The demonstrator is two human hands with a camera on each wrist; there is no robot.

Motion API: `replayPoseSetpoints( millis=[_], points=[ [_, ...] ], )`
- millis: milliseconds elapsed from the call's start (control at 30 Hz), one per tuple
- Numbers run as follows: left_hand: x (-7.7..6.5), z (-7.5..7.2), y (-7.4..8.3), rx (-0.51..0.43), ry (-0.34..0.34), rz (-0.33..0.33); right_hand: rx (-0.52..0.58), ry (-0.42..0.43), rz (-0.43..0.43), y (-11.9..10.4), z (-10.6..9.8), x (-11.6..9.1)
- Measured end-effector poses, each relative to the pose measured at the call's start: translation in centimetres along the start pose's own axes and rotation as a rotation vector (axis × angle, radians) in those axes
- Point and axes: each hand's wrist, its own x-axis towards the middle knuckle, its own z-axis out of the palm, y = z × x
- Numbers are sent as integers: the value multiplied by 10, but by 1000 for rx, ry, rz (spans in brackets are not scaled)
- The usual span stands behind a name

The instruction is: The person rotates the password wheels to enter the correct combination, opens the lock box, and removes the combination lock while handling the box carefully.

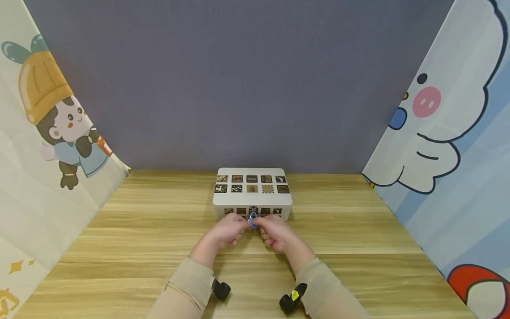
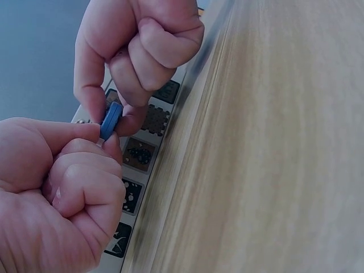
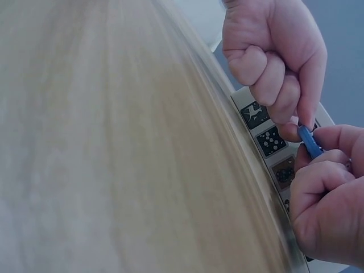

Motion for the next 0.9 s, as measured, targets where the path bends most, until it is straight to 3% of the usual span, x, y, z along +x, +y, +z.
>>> replayPoseSetpoints(
  millis=[900],
  points=[
    [-2, 2, 2, -18, 3, 0, -12, 21, -4, 2, 3, 2]
  ],
)
